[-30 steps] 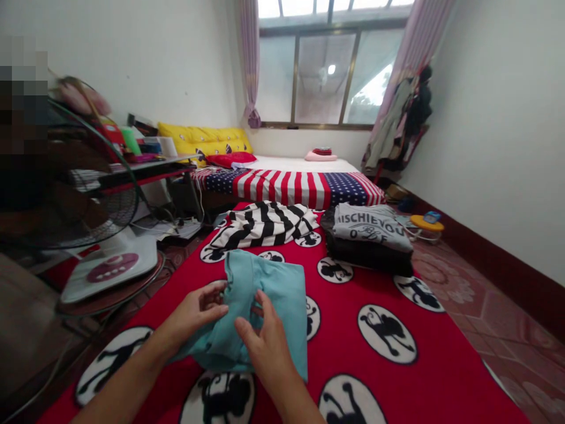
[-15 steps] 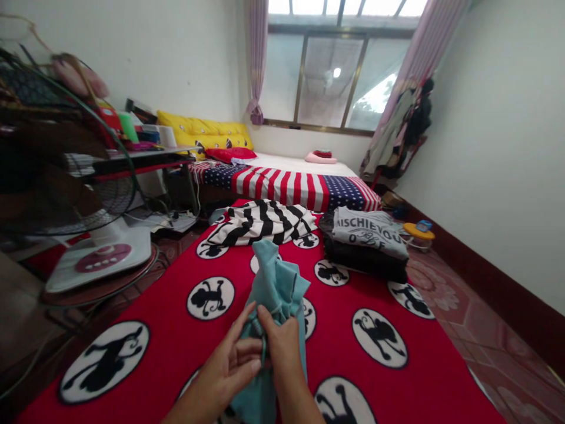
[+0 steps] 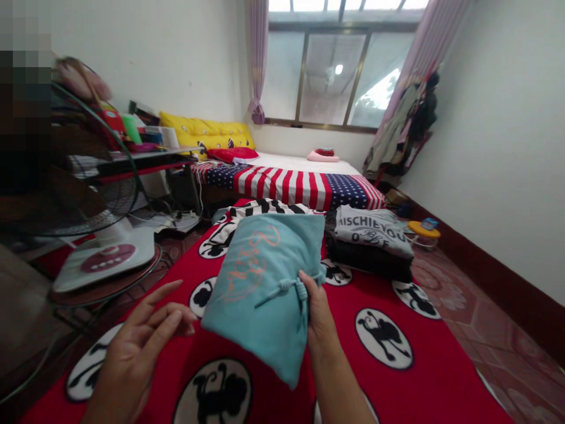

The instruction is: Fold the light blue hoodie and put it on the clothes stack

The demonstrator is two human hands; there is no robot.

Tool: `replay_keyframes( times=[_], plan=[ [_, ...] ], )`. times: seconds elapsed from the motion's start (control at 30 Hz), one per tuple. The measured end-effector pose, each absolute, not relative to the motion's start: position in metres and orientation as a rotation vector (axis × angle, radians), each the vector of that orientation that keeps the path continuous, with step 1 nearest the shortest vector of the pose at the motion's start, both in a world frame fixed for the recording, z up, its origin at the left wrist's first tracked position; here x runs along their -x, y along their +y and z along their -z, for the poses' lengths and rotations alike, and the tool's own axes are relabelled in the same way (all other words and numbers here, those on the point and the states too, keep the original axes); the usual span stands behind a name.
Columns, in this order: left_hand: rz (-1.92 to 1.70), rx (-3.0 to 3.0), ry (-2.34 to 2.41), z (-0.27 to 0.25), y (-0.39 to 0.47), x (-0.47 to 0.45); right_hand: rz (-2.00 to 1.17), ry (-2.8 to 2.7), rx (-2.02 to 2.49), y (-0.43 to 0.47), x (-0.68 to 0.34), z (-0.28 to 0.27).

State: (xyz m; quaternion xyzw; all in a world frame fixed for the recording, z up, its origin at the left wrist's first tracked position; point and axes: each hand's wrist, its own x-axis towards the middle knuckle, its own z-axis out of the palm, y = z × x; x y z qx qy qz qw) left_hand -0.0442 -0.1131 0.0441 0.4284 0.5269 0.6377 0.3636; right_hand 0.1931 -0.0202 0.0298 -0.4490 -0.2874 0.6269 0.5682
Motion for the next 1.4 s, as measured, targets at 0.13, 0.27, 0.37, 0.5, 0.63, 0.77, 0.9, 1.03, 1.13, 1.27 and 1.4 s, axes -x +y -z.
replay_keyframes(
  times=[0.13,0.27,0.37,0.5,0.63,0.77,0.9,1.03,1.13,1.27,1.4],
  plan=[
    [-1.600,-1.165,1.320,-0.021,-0.105,0.040,-1.060,-0.709,1.476,-0.016,-0.253,0.033],
    [-1.585,-1.227,1.293,-0.006,-0.090,0.035,-0.516,-0.843,1.489,-0.022,-0.285,0.035],
    [-1.507,-1.428,1.260,-0.016,-0.065,0.019,-0.422,-1.053,1.361,-0.018,-0.268,-0.009],
    [-1.295,-1.991,1.264,-0.038,-0.012,-0.017,-0.374,-1.384,1.221,0.006,-0.220,-0.059],
    [-0.933,-2.410,1.504,-0.017,0.032,-0.044,-0.212,-1.715,1.457,0.033,-0.193,-0.036],
    [-0.629,-2.518,1.783,0.030,0.042,-0.051,-0.121,-2.017,1.881,0.044,-0.195,0.022],
    [-0.652,-2.529,1.834,0.046,0.039,-0.053,-0.076,-2.078,1.935,0.046,-0.200,0.041],
    [-0.648,-2.521,1.834,0.040,0.039,-0.053,-0.083,-2.059,1.923,0.045,-0.197,0.035],
    [-0.665,-2.536,1.833,0.039,0.039,-0.053,-0.119,-2.014,1.866,0.044,-0.197,0.034],
    [-0.664,-2.547,1.833,0.040,0.038,-0.053,-0.290,-1.788,1.683,0.051,-0.217,0.030],
    [-0.664,-2.558,1.829,0.038,0.037,-0.054,-0.336,-1.287,1.732,0.072,-0.256,0.020]
  ],
)
